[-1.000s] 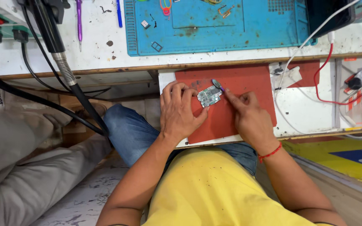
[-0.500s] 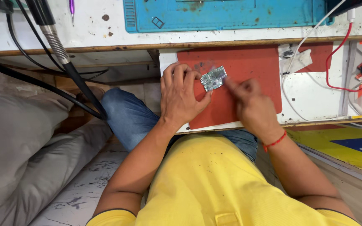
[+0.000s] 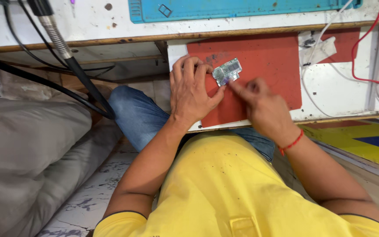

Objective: The person uses a purple pen-like tool to scrape or clean the surface of a small circuit board placed on a red mat. They then use a hot air gun to apply heat to the board, likely for desoldering or reflowing components.

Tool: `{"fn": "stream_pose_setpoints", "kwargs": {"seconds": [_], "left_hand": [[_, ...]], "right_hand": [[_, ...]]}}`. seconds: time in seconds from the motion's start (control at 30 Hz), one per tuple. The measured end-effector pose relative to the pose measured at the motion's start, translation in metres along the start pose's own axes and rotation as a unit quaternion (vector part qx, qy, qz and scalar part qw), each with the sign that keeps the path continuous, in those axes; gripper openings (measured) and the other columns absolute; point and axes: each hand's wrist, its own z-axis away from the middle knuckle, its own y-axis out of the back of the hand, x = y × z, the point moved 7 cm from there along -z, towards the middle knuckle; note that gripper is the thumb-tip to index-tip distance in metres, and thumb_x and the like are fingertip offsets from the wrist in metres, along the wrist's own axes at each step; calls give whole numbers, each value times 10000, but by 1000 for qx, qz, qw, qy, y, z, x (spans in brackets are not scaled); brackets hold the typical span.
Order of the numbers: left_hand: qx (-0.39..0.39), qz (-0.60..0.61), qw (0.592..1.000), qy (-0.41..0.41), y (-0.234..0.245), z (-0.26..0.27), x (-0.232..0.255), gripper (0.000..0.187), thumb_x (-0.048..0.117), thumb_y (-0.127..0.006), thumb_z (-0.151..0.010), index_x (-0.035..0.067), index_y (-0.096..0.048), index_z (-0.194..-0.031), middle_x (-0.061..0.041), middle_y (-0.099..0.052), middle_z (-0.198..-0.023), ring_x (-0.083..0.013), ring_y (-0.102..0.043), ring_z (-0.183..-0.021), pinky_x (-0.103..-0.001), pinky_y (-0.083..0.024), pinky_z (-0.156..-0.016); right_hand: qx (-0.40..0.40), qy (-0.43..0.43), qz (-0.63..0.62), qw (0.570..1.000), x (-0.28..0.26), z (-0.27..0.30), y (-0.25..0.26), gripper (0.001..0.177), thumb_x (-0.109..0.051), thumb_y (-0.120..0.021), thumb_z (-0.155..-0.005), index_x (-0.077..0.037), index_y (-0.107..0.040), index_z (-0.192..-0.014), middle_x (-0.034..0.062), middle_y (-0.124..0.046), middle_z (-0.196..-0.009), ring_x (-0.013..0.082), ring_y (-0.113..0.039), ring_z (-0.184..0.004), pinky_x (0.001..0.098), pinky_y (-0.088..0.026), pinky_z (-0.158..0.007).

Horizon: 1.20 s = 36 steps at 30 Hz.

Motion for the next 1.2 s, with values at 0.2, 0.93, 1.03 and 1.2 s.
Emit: {"fn": "stream_pose_setpoints", "kwargs": {"seconds": [0.2, 0.93, 1.03, 1.2], "left_hand": [[-2, 5, 1000, -1, 0, 0, 2, 456, 357, -867, -769, 103, -653, -1083, -93, -500, -1221, -337, -415, -1297, -514, -372, -1115], [-6, 3, 1000, 4, 2, 0, 0, 445, 367, -864, -757, 97, -663, -1046, -102, -522, -1206, -345, -426, -1282, -525, -368, -1071], [1, -1, 1000, -8, 2, -5, 3, 444, 363, -863, -748, 94, -665, -1039, -106, -521, -1207, -353, -420, -1275, -528, -364, -1063], [6, 0, 1000, -14, 2, -4, 2, 440, 367, -869, -766, 98, -665, -1049, -102, -515, -1220, -345, -419, -1287, -524, -370, -1080]], "right_hand": [[67, -9, 7, 998, 4, 5, 5, 581, 25, -578, -891, -223, -657, -1410, 152, -619, -1108, 344, -658, -728, 449, -558, -617], [-8, -66, -17, 998, 4, 16, -3, 632, 39, -553, -857, -166, -600, -1453, 161, -608, -1031, 382, -659, -724, 476, -542, -596], [34, -89, -16, 995, 10, 13, 5, 625, 58, -537, -885, -171, -599, -1463, 174, -608, -1077, 395, -659, -751, 485, -541, -613], [-14, -101, -27, 994, 11, 18, -3, 608, 35, -539, -878, -186, -595, -1441, 163, -615, -1051, 400, -667, -770, 508, -547, -632]]}}
